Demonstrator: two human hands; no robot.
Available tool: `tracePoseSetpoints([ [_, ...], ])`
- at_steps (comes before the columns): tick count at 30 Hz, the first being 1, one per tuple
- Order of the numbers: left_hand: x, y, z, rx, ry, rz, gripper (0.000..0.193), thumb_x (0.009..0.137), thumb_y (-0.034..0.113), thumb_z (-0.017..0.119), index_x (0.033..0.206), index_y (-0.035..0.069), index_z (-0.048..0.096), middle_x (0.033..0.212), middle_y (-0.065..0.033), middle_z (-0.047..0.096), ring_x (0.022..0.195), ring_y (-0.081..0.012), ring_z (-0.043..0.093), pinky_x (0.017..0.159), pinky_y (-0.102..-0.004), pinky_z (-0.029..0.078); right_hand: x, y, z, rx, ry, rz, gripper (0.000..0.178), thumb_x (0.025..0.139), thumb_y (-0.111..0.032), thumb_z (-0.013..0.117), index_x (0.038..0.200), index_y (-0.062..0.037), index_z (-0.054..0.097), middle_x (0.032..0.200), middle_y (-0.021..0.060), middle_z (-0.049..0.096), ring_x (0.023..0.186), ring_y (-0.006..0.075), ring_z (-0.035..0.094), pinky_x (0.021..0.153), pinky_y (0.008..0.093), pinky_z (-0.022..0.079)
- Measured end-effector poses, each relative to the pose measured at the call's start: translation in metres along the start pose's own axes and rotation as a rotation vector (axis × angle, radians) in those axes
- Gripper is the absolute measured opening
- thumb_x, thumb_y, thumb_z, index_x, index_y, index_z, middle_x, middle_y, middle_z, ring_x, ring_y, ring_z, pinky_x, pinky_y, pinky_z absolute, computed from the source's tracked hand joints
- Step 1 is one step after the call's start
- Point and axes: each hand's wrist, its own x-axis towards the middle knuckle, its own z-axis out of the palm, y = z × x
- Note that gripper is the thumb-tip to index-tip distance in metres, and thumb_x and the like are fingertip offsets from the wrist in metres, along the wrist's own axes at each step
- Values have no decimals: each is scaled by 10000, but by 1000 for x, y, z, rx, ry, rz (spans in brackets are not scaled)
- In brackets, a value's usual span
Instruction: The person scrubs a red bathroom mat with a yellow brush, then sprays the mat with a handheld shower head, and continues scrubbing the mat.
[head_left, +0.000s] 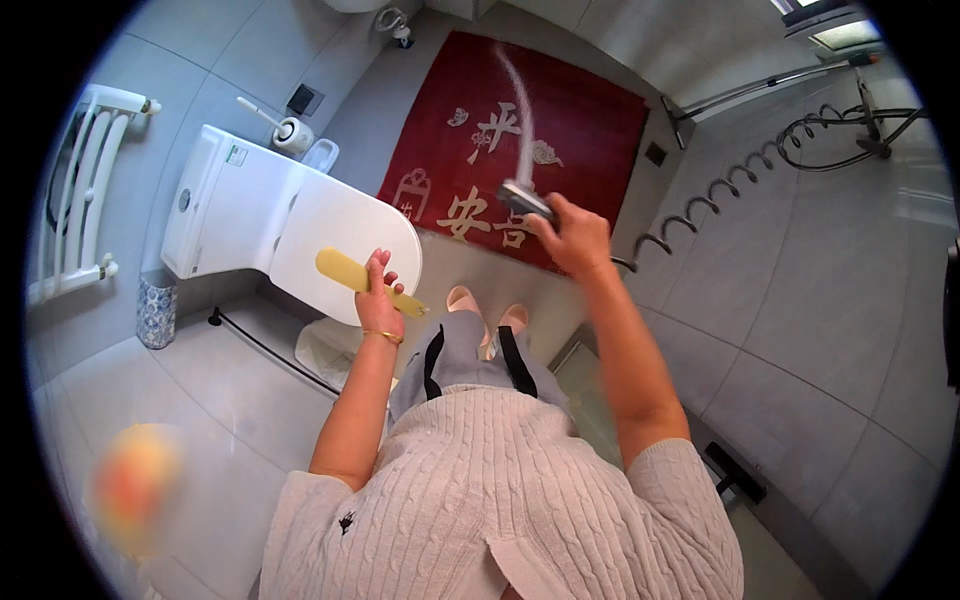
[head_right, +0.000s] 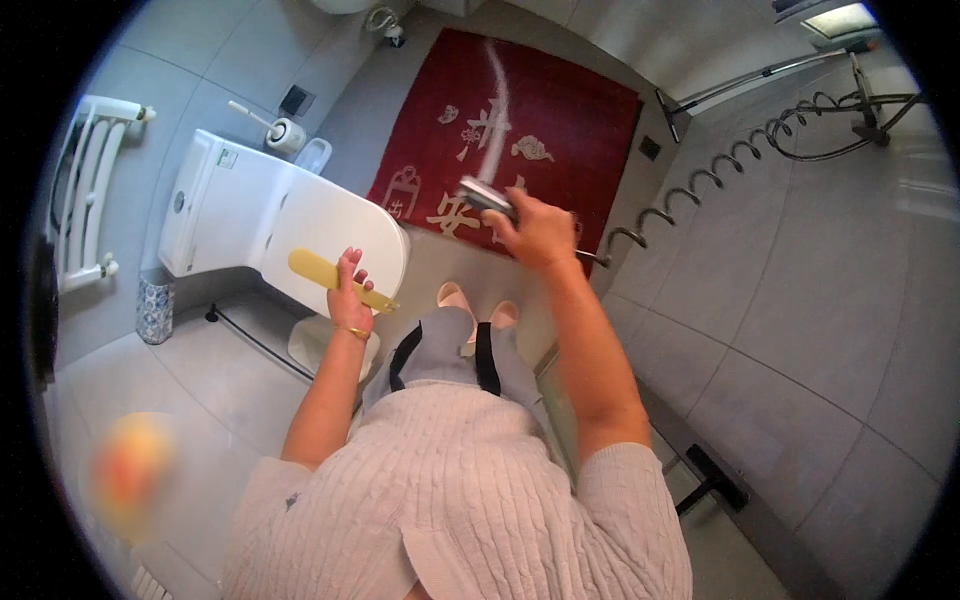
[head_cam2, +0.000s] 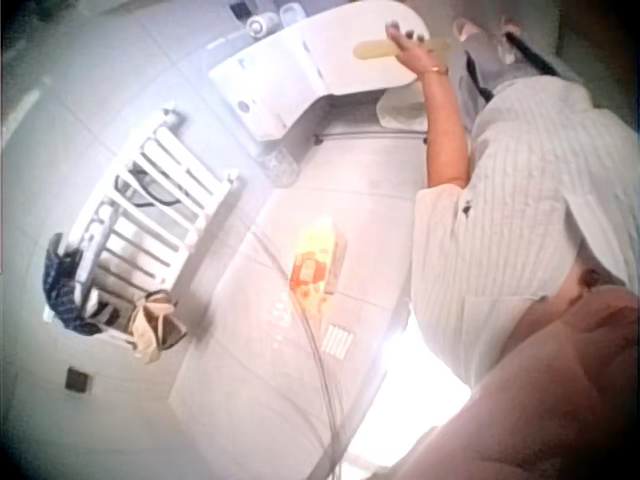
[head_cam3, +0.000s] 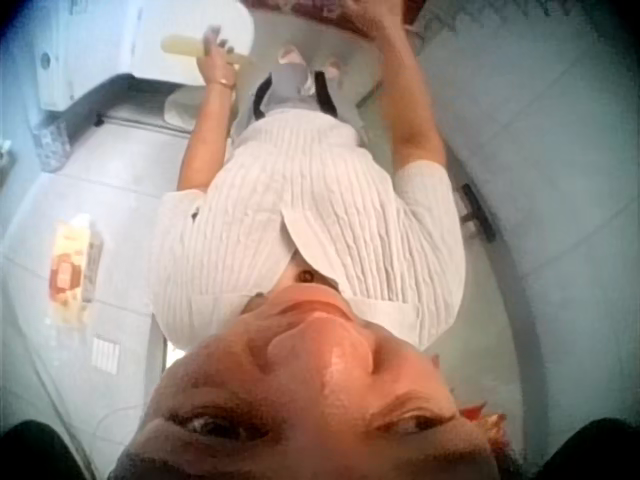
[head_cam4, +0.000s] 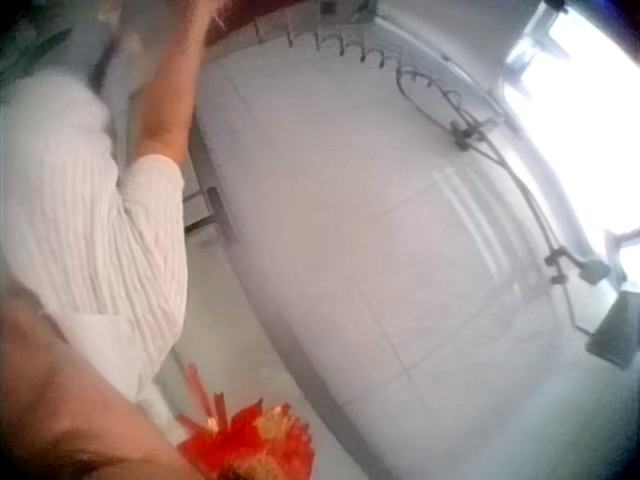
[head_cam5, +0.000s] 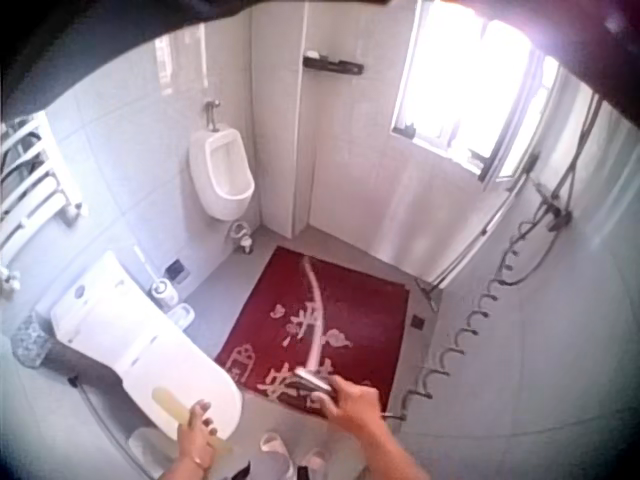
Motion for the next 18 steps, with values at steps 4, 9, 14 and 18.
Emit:
tracePoseSetpoints([
  [4, 5, -1, -4, 4, 5, -24, 432, 997, 382, 571, 1290, 66, 593, 1218, -7, 630, 827, -83, 475, 677, -245, 447, -10, 62, -31, -104, 105, 223, 459, 888, -581, 583, 1018, -144, 632, 770, 100, 684, 760, 329, 676, 670, 452, 501],
  [9, 16, -3, -10, 12, 5, -37, 445, 995, 389, 573, 1293, 58, 587, 1217, -14, 631, 823, -83, 475, 665, -243, 448, -8, 78, -49, -227, 69, 334, 453, 896, -585, 569, 996, -147, 626, 756, 88, 679, 743, 317, 676, 658, 449, 497],
  [14, 23, 2, -9, 4, -25, -27, 449, 994, 393, 573, 1293, 58, 585, 1222, -16, 628, 827, -82, 478, 663, -239, 451, 16, 20, -25, -156, 56, 160, 434, 896, -566, 577, 982, -143, 625, 754, 103, 676, 738, 319, 677, 650, 437, 504],
  [18, 30, 9, -11, -1, -32, -7, 444, 994, 390, 572, 1293, 62, 585, 1228, -16, 626, 832, -82, 481, 670, -237, 455, 30, -11, -4, -139, 78, 47, 434, 892, -554, 586, 986, -133, 627, 764, 121, 680, 746, 329, 678, 660, 435, 509],
])
